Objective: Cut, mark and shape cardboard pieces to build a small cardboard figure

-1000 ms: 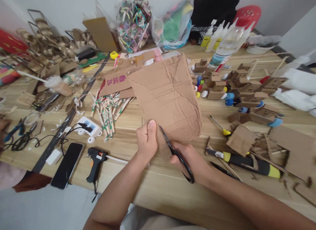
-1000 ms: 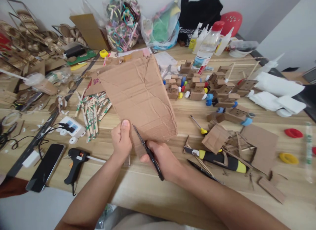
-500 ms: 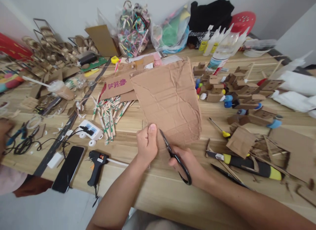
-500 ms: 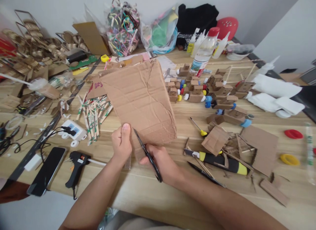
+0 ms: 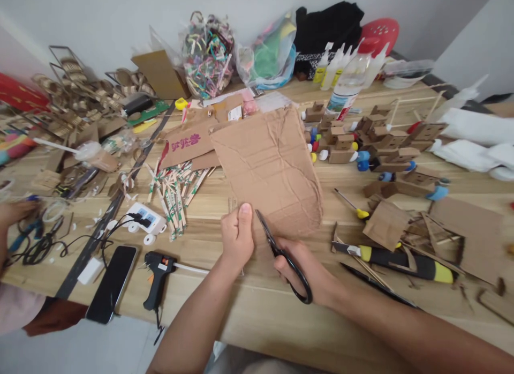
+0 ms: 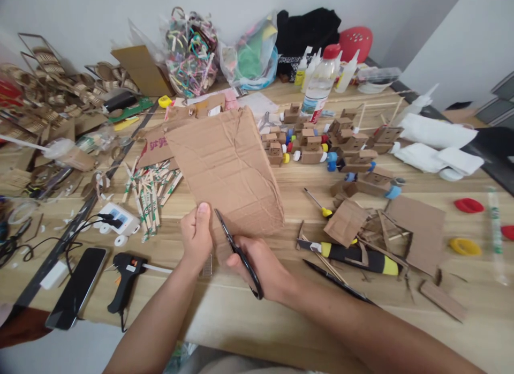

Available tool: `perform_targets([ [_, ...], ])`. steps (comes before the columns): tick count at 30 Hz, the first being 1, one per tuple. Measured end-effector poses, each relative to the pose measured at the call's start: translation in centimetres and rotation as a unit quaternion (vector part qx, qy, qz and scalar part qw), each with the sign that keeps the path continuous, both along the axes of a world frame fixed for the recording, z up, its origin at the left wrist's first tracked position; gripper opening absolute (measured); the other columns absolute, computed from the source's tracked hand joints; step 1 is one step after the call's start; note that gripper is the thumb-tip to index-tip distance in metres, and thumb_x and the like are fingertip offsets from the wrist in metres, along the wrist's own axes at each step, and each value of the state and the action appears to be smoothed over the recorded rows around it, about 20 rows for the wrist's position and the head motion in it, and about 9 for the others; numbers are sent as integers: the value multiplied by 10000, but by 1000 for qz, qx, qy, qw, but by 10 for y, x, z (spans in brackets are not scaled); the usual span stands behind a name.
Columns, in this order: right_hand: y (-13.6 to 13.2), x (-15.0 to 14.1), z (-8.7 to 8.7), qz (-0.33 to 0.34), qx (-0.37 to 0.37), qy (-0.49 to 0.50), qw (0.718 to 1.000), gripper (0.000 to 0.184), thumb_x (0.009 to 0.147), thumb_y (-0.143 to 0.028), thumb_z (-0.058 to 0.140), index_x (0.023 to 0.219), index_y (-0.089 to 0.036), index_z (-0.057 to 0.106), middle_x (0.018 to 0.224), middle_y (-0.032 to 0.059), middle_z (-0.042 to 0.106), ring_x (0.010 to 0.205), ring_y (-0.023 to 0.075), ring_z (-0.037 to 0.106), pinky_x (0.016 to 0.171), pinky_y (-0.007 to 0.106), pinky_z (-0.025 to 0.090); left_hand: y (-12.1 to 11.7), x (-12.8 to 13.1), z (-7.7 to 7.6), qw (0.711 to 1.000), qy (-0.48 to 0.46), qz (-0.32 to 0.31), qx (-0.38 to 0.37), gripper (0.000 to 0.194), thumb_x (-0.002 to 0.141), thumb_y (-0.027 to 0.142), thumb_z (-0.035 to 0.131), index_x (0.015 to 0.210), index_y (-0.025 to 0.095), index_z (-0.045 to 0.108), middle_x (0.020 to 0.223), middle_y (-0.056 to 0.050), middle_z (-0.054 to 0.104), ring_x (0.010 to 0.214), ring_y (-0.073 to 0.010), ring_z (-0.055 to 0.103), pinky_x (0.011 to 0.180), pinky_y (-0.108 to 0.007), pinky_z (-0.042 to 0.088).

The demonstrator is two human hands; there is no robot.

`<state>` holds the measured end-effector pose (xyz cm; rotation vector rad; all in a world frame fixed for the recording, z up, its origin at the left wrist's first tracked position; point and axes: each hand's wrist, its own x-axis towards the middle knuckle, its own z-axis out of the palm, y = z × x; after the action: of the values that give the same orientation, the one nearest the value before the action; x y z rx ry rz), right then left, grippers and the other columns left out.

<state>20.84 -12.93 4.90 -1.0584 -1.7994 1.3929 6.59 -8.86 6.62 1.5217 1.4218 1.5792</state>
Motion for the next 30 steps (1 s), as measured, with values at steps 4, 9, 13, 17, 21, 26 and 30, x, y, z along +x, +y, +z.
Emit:
perform_targets([
  [4,-1,-4,-2,-14,-8,6,1000,715,855,-938,261,696,-254,398,566,-29,421,569,146,425,504,284,353,-1,-1,1,1000,2,-10,5,739,865,856,431,493,244,250,463,67,202,451,-109,162,431,-298,170],
  [9,-1,-6,-1,-22,-7,11,1000,716,846,-941,285,668,-258,396,550,-30,418,555,145,410,510,292,348,-1,-2,1,1000,3,-8,3,739,859,855,449,482,246,268,453,66,212,447,-110,176,426,-306,167],
  [13,3,-2,2,-14,19,-10,1000,673,876,-892,348,656,-256,363,583,-44,385,550,124,351,536,295,337,0,-3,0,1000,11,-25,16,721,899,813,441,485,245,279,457,67,219,452,-107,174,432,-302,182],
  [17,4,-1,3,-15,19,-2,1000,630,897,-837,404,677,-247,370,614,-42,396,574,122,338,557,295,344,-1,-4,2,999,23,-41,27,708,928,774,440,488,240,292,453,65,235,444,-104,189,426,-295,184],
  [21,1,-4,2,-29,-12,18,999,601,891,-788,486,655,-243,390,564,-49,406,554,123,358,550,289,353,-2,-4,3,998,34,-38,23,727,913,809,410,482,239,274,437,65,230,428,-99,184,411,-297,140],
  [26,0,-7,2,-30,-30,45,998,586,882,-759,500,622,-249,373,518,-52,392,527,119,360,515,275,321,-2,-6,1,999,40,-16,10,722,892,800,465,471,245,273,426,66,228,430,-97,177,414,-287,141],
  [30,1,-3,-2,-28,-15,9,999,610,883,-810,461,659,-248,387,558,-44,400,540,120,363,501,273,294,-2,-4,1,999,22,-24,5,714,894,784,475,469,241,291,436,61,250,442,-100,200,427,-278,165],
])
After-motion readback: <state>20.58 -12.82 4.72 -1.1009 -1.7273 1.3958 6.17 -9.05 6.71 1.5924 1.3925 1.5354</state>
